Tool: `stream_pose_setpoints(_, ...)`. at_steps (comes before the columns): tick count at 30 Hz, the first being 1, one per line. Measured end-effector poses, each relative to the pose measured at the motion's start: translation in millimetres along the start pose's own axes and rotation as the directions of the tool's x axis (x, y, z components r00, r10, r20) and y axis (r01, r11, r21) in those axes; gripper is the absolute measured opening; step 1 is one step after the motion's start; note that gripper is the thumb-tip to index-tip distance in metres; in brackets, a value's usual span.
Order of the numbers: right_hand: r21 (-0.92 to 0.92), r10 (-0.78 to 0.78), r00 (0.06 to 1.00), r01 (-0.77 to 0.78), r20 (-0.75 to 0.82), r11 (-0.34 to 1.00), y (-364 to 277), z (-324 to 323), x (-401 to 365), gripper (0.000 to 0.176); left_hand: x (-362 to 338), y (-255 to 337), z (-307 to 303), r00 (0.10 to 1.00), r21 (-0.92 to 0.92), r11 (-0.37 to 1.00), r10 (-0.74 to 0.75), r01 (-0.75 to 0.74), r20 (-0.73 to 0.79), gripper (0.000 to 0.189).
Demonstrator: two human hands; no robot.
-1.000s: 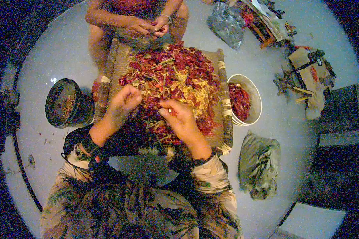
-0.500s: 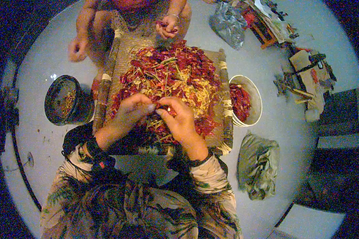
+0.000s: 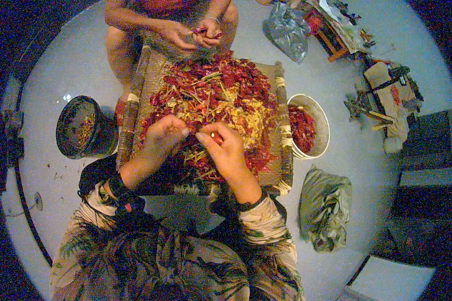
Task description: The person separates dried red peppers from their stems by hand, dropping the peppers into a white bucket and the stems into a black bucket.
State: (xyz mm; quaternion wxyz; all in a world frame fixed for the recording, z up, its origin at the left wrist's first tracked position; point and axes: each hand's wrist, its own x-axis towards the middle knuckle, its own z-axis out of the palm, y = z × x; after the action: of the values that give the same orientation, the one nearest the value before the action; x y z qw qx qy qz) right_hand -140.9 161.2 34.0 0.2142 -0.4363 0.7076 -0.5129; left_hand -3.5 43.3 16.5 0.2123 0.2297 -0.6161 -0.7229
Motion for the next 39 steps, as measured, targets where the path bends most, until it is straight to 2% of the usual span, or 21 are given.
stream_pose_setpoints(2, 0.106, 0.118, 0.993, -0.119, 0.016, 0.987, 0.6, 2.2, -0.6, 0.015, -0.5, -0.8, 1.6, 1.0, 0.021, 1.0, 0.024, -0.024, -0.002, 0.009)
stream_pose_setpoints(10, 0.299, 0.141, 0.987, -0.157, 0.073, 0.941, -0.1, 8.8, -2.5, 0.011, -1.0, -3.9, -0.2, 0.986, 0.083, 0.984, 0.154, -0.158, 0.056, 0.007)
stream_pose_setpoints(14, 0.351, 0.194, 0.971, -0.233, 0.141, 0.907, 2.0, 6.0, -2.3, 0.01, 0.4, -3.6, -0.7, 0.996, -0.006, 1.0, 0.025, -0.024, 0.082, 0.009)
stream_pose_setpoints(16, 0.487, 0.24, 0.944, -0.323, 0.227, 0.811, 5.5, 4.1, -2.8, 0.008, -0.5, 3.6, -1.4, 0.987, -0.142, 0.982, -0.103, 0.121, 0.126, 0.011)
stream_pose_setpoints(19, 0.629, 0.285, 0.91, -0.414, 0.301, 0.658, 2.2, 6.1, -5.0, 0.007, 0.6, 3.0, -1.2, 0.975, -0.248, 0.95, -0.15, 0.188, 0.162, 0.012)
stream_pose_setpoints(20, 0.666, 0.297, 0.9, -0.435, 0.317, 0.606, 0.5, 6.9, -5.7, 0.006, 1.1, 2.7, -1.0, 0.972, -0.265, 0.943, -0.16, 0.202, 0.173, 0.011)
stream_pose_setpoints(22, 0.667, 0.31, 0.901, -0.433, 0.304, 0.606, 0.6, 6.6, -5.4, 0.005, 2.2, 1.7, -1.1, 0.965, -0.299, 0.926, -0.178, 0.23, 0.194, 0.01)
stream_pose_setpoints(23, 0.668, 0.315, 0.901, -0.432, 0.297, 0.606, 0.4, 6.7, -4.8, 0.004, 1.9, 0.9, -0.7, 0.988, -0.185, 0.975, -0.098, 0.12, 0.121, 0.01)
stream_pose_setpoints(25, 0.54, 0.31, 0.933, -0.359, 0.185, 0.761, -4.5, 9.3, -4.7, 0.004, 0.0, -0.4, 1.0, 0.996, 0.073, 0.993, 0.089, -0.089, 0.008, 0.01)
stream_pose_setpoints(26, 0.463, 0.297, 0.946, -0.322, 0.128, 0.826, -6.2, 11.3, -5.2, 0.004, -0.5, 0.4, 0.7, 0.971, 0.267, 0.936, 0.239, -0.231, 0.0, 0.011)
stream_pose_setpoints(28, 0.325, 0.223, 0.974, -0.221, 0.032, 0.919, -4.3, 15.9, -6.2, 0.005, -2.0, 4.6, -0.4, 0.857, 0.608, 0.658, 0.51, -0.443, 0.073, 0.012)
stream_pose_setpoints(29, 0.249, 0.18, 0.984, -0.171, -0.011, 0.953, -2.9, 18.1, -6.7, 0.005, -4.1, 7.9, 0.7, 0.869, 0.6, 0.672, 0.487, -0.435, 0.085, 0.012)
stream_pose_setpoints(32, 0.214, 0.076, 0.992, -0.054, -0.1, 0.975, 0.0, 22.7, -8.5, 0.007, -7.9, 11.2, 4.7, 0.892, 0.581, 0.699, 0.438, -0.417, 0.113, 0.012)
stream_pose_setpoints(35, -0.098, -0.075, 0.992, 0.065, -0.098, 0.993, 3.6, 18.5, -8.7, 0.01, -6.0, 4.7, 4.3, 0.905, 0.596, 0.7, 0.41, -0.394, 0.116, 0.012)
stream_pose_setpoints(37, -0.185, -0.074, 0.994, 0.058, -0.081, 0.981, -2.4, 18.4, -9.4, 0.009, -6.5, 4.1, 4.1, 0.925, 0.627, 0.696, 0.362, -0.35, 0.114, 0.012)
stream_pose_setpoints(39, -0.241, -0.122, 0.99, 0.102, -0.07, 0.965, -3.6, 18.4, -9.5, 0.009, -6.2, 2.0, 4.7, 0.899, 0.628, 0.667, 0.419, -0.4, 0.127, 0.01)
